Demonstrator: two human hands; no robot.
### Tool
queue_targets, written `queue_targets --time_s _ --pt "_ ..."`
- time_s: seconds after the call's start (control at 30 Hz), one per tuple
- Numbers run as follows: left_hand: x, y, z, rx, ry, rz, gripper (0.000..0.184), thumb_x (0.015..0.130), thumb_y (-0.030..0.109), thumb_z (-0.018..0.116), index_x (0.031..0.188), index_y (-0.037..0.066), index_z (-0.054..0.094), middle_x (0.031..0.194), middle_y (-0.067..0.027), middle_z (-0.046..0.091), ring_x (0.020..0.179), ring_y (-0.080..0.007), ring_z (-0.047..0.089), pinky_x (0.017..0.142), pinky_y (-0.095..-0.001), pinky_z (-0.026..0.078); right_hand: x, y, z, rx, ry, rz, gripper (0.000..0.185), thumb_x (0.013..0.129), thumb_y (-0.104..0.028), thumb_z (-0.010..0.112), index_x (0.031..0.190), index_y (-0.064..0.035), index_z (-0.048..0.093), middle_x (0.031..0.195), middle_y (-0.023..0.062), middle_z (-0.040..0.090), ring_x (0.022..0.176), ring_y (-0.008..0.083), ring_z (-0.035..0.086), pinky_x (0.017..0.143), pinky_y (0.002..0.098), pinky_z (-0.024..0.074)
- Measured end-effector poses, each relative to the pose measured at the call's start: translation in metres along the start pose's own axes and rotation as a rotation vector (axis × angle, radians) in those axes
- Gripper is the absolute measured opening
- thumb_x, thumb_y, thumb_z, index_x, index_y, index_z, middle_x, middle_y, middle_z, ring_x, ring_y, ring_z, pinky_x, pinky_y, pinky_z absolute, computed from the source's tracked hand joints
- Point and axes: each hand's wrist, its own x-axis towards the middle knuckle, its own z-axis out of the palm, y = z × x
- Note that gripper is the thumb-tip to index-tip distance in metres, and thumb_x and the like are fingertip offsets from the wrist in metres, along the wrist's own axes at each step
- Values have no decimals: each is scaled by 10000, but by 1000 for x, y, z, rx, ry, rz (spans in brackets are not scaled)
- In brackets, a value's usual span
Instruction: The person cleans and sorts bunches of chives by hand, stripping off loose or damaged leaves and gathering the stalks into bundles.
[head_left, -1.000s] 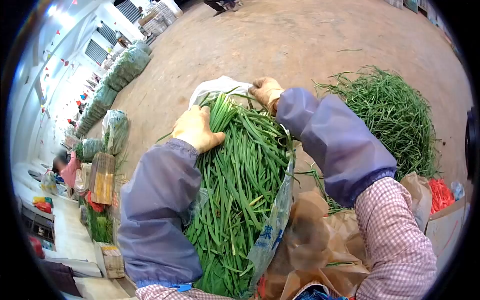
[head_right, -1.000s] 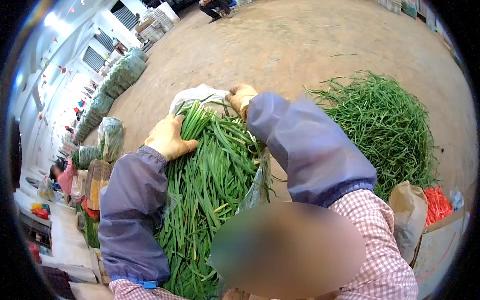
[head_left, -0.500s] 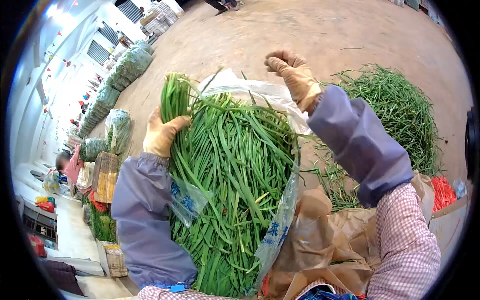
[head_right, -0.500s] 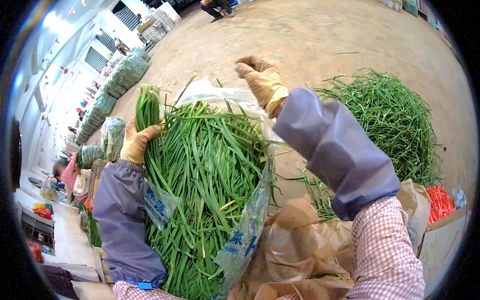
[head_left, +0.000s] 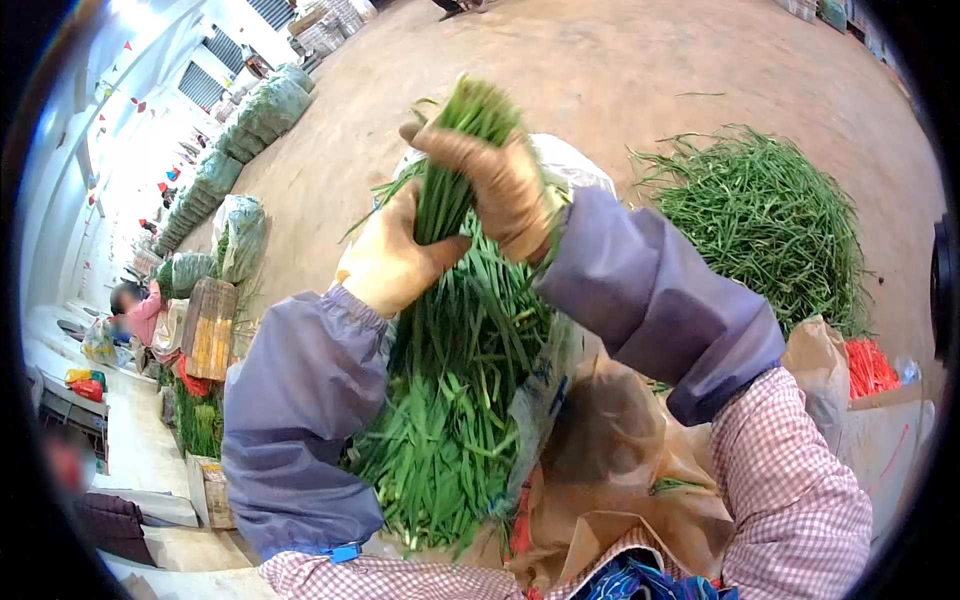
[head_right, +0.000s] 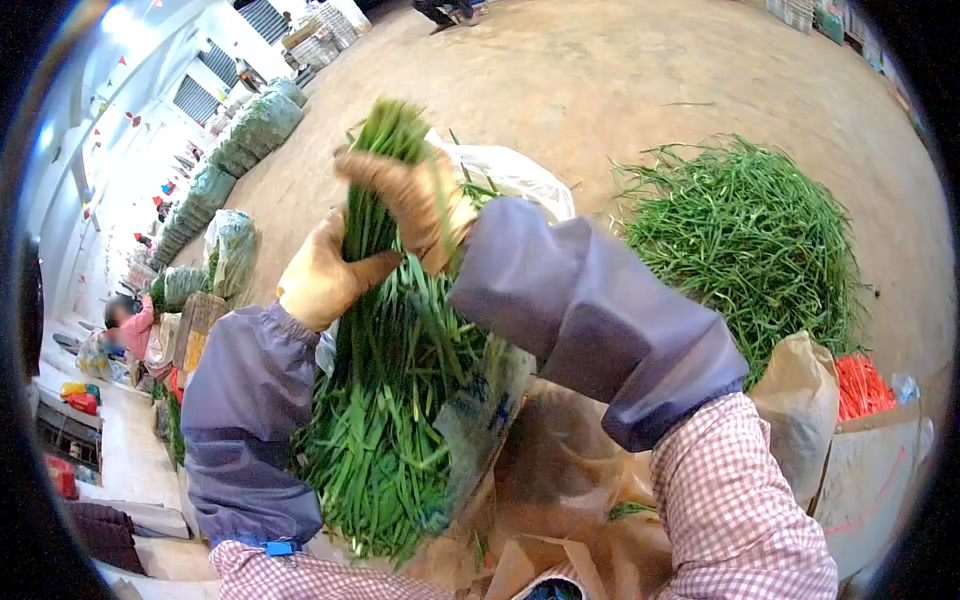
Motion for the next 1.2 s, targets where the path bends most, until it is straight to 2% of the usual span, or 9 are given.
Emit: queue_targets --time_s 0.23,0.3,0.4,0.43,0.5,0.63,0.8,1.0,1.2 --pt "-50 1 -9 523 -290 130 719 748 210 766 1378 60 454 1212 -197 627 1138 -336 578 1013 -427 431 -52 -141 -76 314 4 -261 168 828 -186 715 886 -37 663 862 122 699 802 239 692 803 420 579" --pt "-55 19 -33 437 -459 -120 782 734 136 779 1428 101 422 1404 -171 497 1339 -318 425 1131 -397 318 -87 -163 -118 283 200 -216 171 840 -199 702 870 -37 658 839 116 692 788 249 692 806 422 587" --pt "-46 18 -75 -189 -423 370 817 765 75 739 1467 21 326 1490 -158 390 1389 -272 358 1174 -390 237 -155 -164 -127 163 447 -62 174 860 -205 681 880 -39 632 784 104 668 747 263 680 728 415 594" --pt "-45 46 -63 -323 -274 448 975 701 385 784 1483 48 308 1492 -147 386 1380 -288 370 1167 -429 212 -176 -157 -124 205 518 8 174 862 -204 681 883 -39 626 776 106 663 741 264 679 709 413 593" --pt "-69 125 -37 -696 -255 402 902 764 294 739 1497 56 268 1479 -200 383 1365 -318 381 1147 -433 252 -208 -143 -107 363 564 24 133 865 -172 697 899 -69 620 796 74 651 753 239 663 699 418 585" --pt "-109 156 82 -320 -513 183 1006 762 308 806 1502 12 193 1462 -213 380 1350 -304 380 1123 -428 304 -252 -126 -92 513 511 78 120 887 -135 671 966 -63 616 826 65 647 762 229 655 737 443 581" --pt "-153 120 195 -788 -769 26 911 744 121 806 1468 30 261 1351 -65 491 1224 -187 485 1044 -320 385 -294 -140 -78 423 642 144 253 845 -103 713 1069 -130 598 854 51 651 728 185 652 670 370 567" --pt "-194 120 177 -1007 -1011 -521 531 813 114 679 1278 23 439 799 -75 588 603 -153 569 580 -278 486 -305 -138 -120 616 280 268 534 903 -246 666 1372 -150 429 1134 133 652 1005 299 669 852 485 571" --pt "-222 85 189 -1177 -1077 -651 450 779 176 701 1144 31 480 714 -60 523 498 -126 471 470 -266 408 -298 -133 -142 383 262 407 219 969 -289 569 1077 -100 593 546 -86 357 465 81 348 502 292 405"
